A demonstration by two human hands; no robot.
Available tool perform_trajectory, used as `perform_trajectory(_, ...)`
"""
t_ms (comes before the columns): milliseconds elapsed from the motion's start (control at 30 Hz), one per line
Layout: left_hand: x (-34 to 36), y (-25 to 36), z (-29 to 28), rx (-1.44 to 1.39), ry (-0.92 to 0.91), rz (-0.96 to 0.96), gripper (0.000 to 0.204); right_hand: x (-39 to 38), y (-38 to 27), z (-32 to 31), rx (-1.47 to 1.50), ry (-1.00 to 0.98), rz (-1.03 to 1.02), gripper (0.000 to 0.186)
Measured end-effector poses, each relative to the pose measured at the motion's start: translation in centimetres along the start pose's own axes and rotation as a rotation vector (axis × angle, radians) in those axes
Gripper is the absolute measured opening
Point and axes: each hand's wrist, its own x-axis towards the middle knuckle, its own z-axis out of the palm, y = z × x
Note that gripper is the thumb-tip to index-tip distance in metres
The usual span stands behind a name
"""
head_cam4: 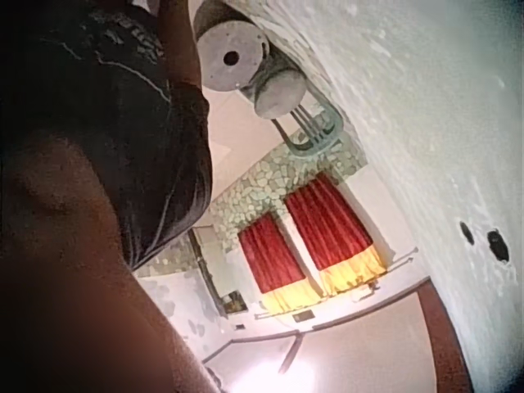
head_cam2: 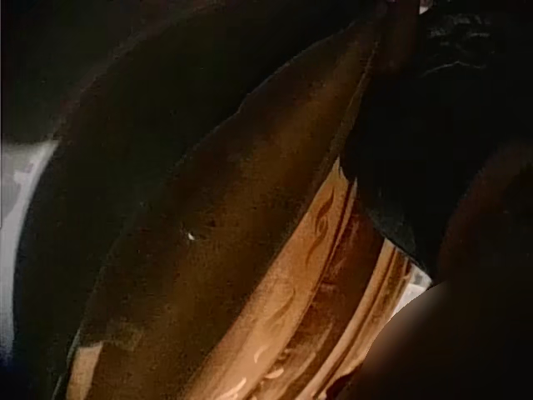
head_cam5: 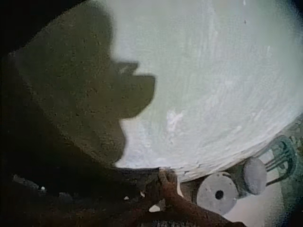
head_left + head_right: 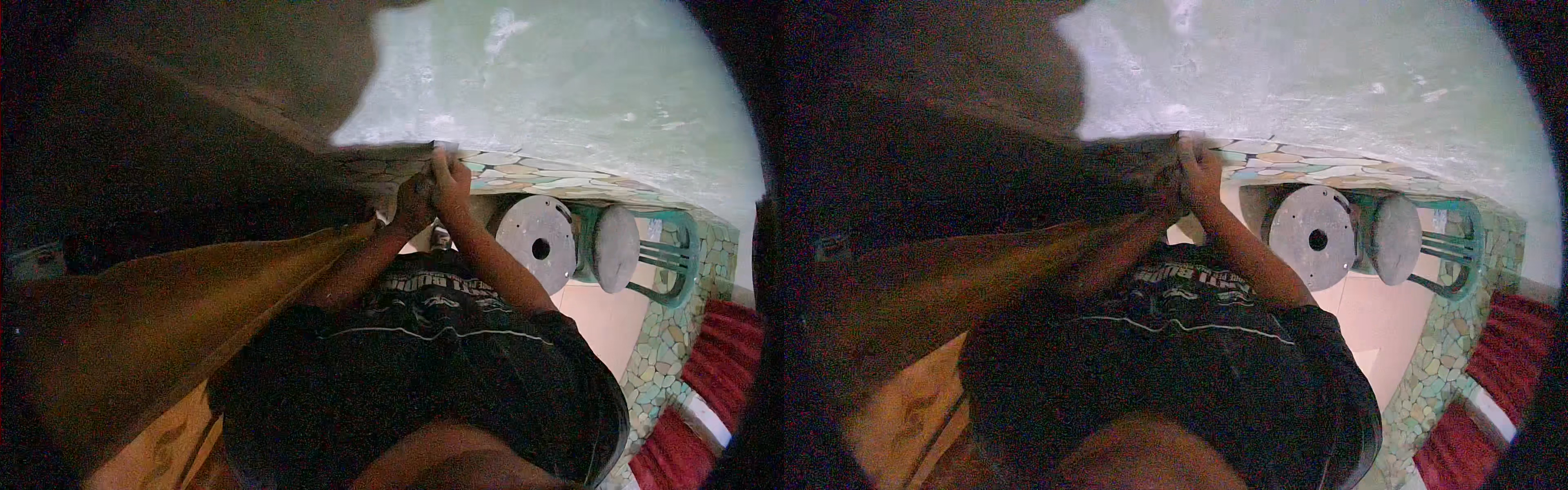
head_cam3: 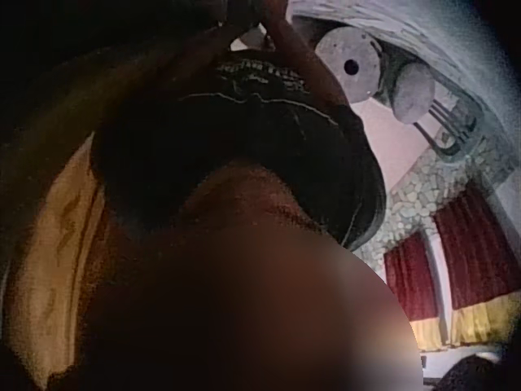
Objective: Scraping and smoothing a wall surface with a putty knife and screwdriver.
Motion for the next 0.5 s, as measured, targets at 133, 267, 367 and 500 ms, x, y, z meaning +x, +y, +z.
perform_trajectory(133, -2.5, -3.2, -0.4, -0.186, 0.059, 0.055, 0.047, -1.7, 0.4, 2.0, -0.143, -0.095, 0.014, 0.033)
perform_trajectory(267, -4.0, -3.6, -1.6, -0.123, 0.007, -0.052, 0.052, -2.5, 1.4, 4.1, 0.133, -0.072, 0.049, 0.031)
perform_trajectory(367, -4.3, -2.4, -3.8, -0.334, -0.115, -0.391, 0.047, -3.4, 0.6, 4.7, -0.033, -0.031, 0.077, 0.031)
perform_trajectory(500, -1.2, -1.6, -5.1, 0.254, 0.201, 0.093, 0.046, -0.8, 0.9, 5.4, 0.28, -0.049, 0.14, 0.03)
